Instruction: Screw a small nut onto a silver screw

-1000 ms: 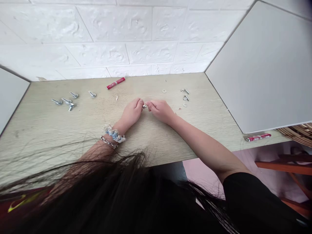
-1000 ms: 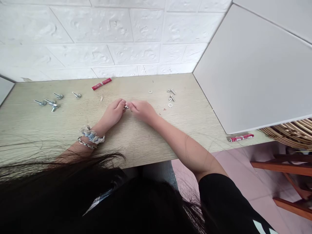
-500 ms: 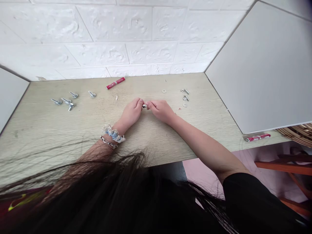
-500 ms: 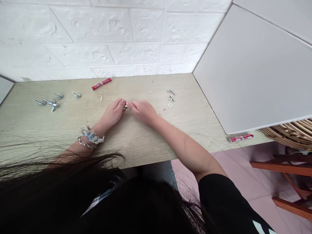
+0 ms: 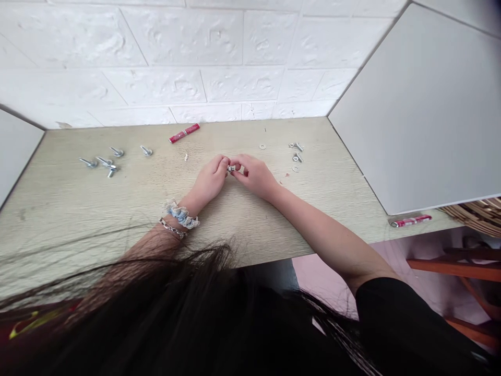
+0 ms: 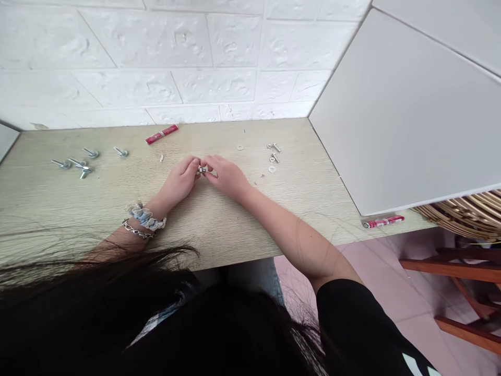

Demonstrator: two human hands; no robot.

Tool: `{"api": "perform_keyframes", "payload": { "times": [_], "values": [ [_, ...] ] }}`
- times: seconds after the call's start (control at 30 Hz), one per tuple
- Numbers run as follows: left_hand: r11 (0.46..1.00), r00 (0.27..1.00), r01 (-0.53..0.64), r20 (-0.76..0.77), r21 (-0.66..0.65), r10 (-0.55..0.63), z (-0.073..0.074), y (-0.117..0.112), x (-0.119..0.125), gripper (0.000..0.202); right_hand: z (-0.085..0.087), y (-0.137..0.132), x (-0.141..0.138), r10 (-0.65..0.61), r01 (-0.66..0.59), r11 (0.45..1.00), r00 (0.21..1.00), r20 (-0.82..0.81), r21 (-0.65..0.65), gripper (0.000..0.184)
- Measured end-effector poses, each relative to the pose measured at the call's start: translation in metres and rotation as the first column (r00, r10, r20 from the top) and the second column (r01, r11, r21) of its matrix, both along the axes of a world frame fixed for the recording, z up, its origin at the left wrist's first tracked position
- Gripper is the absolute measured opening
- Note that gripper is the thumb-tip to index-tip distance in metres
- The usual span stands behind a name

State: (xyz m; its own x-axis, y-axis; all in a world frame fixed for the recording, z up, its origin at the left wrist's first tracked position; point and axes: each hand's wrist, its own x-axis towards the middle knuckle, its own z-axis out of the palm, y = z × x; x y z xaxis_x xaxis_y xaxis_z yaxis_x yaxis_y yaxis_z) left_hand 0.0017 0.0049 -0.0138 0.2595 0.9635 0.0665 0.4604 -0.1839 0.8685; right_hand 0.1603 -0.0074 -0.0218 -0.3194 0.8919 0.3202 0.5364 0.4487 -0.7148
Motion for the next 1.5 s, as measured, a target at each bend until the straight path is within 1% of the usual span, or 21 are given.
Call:
{"api": "perform_keyframes", "payload": {
  "times": [0.03,0.07,0.17,0.2,0.27,0.33,0.37,0.57,0.73,0.8,0.93,1.1,1.2,1.27,1.4,1.5],
  "values": [
    [1.0,1.0,-0.001,0.007,-0.005,0.001,0.0009,-0.0002,0.0002,0.026,0.0009,0.0002,0.0002,0.007,-0.007,1.0,1.0,0.011,-0.006,0.01],
    [1.0,1.0,-0.002,0.014,-0.017,0.002,0.0019,-0.0005,0.0006,0.026,0.0018,0.0003,0.0005,0.008,-0.008,1.0,1.0,0.023,-0.019,0.011],
    [0.998,1.0,-0.018,0.022,-0.058,0.019,0.0048,-0.0006,0.0014,0.026,0.0042,-0.0003,0.0015,-0.001,0.004,0.997,0.999,0.04,-0.079,0.032],
    [0.998,1.0,-0.022,0.02,-0.066,0.023,0.0055,-0.0004,0.0016,0.026,0.0046,-0.0008,0.0016,-0.006,0.01,0.995,0.999,0.04,-0.099,0.036],
    [0.997,0.999,-0.024,0.02,-0.071,0.025,0.0059,0.0001,0.0016,0.026,0.0041,-0.0017,0.0015,-0.016,0.021,0.992,0.999,0.04,-0.123,0.029],
    [0.997,1.0,-0.015,0.026,-0.071,0.017,0.0055,0.0007,0.0014,0.027,0.0025,-0.0022,0.001,-0.026,0.031,0.992,0.999,0.045,-0.121,0.02],
    [0.998,1.0,-0.007,0.027,-0.067,0.009,0.0051,0.0008,0.0014,0.027,0.0016,-0.0024,0.0007,-0.027,0.032,0.993,0.999,0.045,-0.112,0.018],
    [0.998,0.999,0.009,0.043,-0.063,-0.006,0.0037,0.0005,0.0015,0.028,0.0016,-0.0024,0.0001,-0.037,0.042,0.995,0.998,0.055,-0.087,0.019],
    [0.996,0.995,0.077,0.061,-0.045,-0.074,0.0031,0.0016,-0.0012,0.029,0.0051,-0.0021,0.0007,-0.041,0.049,0.994,0.996,0.079,-0.102,0.023],
    [0.993,0.992,0.109,0.069,-0.046,-0.105,0.0037,0.0009,-0.0021,0.027,0.0048,-0.0016,0.0017,-0.03,0.036,0.994,0.998,0.055,-0.107,0.024],
    [0.989,0.987,0.143,0.081,-0.038,-0.139,0.0064,-0.0024,-0.001,0.01,0.002,-0.0001,0.0035,-0.011,0.008,0.995,0.999,-0.032,-0.1,0.025],
    [0.993,0.994,0.107,-0.007,0.05,-0.107,0.0035,-0.002,0.0008,0.013,0.0018,0.0003,0.003,-0.007,-0.009,0.991,0.993,-0.117,-0.135,0.024],
    [0.987,0.991,0.107,-0.095,0.118,-0.096,0.0015,-0.0023,0.0001,0.011,0.0039,0.0,0.0023,-0.024,-0.009,0.982,0.985,-0.171,-0.19,0.024],
    [0.981,0.987,0.109,-0.138,0.158,-0.087,0.0019,-0.0038,0.0,0.01,0.0044,0.0005,0.0022,-0.029,-0.021,0.972,0.977,-0.21,-0.233,0.028],
    [0.967,0.978,0.14,-0.185,0.213,-0.101,0.0035,-0.0053,0.0001,0.008,0.0017,0.0036,0.0033,-0.039,-0.041,0.958,0.962,-0.27,-0.285,0.037],
    [0.958,0.973,0.169,-0.195,0.231,-0.125,0.0034,-0.0037,-0.0004,0.007,-0.0003,0.0067,0.004,-0.042,-0.071,0.945,0.942,-0.333,-0.32,0.034]
  ]
}}
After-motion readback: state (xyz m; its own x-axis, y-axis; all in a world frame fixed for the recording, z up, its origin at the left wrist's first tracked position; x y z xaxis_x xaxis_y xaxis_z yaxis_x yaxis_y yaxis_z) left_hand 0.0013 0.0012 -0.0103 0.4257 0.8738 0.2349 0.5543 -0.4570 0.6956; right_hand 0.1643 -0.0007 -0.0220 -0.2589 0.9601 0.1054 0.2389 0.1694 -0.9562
